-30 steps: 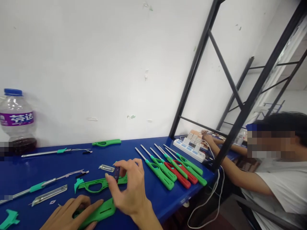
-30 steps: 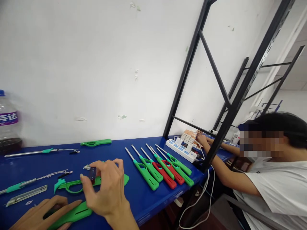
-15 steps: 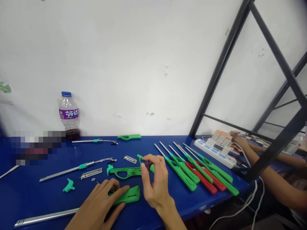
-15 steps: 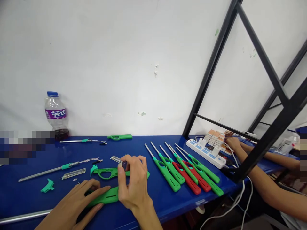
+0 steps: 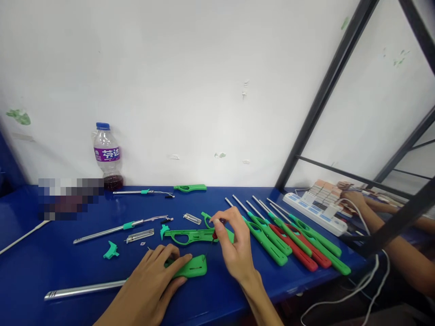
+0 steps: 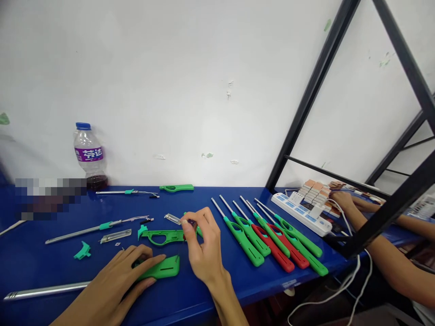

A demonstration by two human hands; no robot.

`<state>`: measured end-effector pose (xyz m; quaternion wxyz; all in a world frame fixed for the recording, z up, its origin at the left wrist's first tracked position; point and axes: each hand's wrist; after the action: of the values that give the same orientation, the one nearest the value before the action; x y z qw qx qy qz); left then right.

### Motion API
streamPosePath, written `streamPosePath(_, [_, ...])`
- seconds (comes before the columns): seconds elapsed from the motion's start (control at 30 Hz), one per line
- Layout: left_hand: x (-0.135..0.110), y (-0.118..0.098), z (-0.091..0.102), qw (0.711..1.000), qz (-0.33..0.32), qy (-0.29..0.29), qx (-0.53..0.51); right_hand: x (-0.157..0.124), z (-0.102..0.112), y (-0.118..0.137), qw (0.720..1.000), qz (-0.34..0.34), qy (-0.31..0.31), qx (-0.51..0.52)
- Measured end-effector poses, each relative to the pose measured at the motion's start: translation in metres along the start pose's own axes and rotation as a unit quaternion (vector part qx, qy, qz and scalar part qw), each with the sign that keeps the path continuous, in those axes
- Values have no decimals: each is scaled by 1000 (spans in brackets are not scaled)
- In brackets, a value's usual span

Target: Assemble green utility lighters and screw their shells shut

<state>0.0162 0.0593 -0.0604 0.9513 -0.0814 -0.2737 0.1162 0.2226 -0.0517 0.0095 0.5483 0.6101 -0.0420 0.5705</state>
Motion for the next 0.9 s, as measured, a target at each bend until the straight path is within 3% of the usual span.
streamPosePath(0.23, [-1,3,-4,1000,-5,-2,9,3,1,-4,998,-22,32,50])
streamPosePath(0.73, [6,-10,16,998,17,54,5,-1,-3,-4,996,-35,42,74])
streamPosePath(0.9, [7,-15,19,999,18,43,-1,-2,-4,2,994,-34,73,77])
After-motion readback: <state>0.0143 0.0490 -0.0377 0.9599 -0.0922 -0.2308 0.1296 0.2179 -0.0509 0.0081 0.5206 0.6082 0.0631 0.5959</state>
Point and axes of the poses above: each hand's wrist, its own x-axis towards the middle knuckle, its own z-axis out of the back of the hand, y = z × x, and after that the axes turned 2 degrees about -z, right-handed
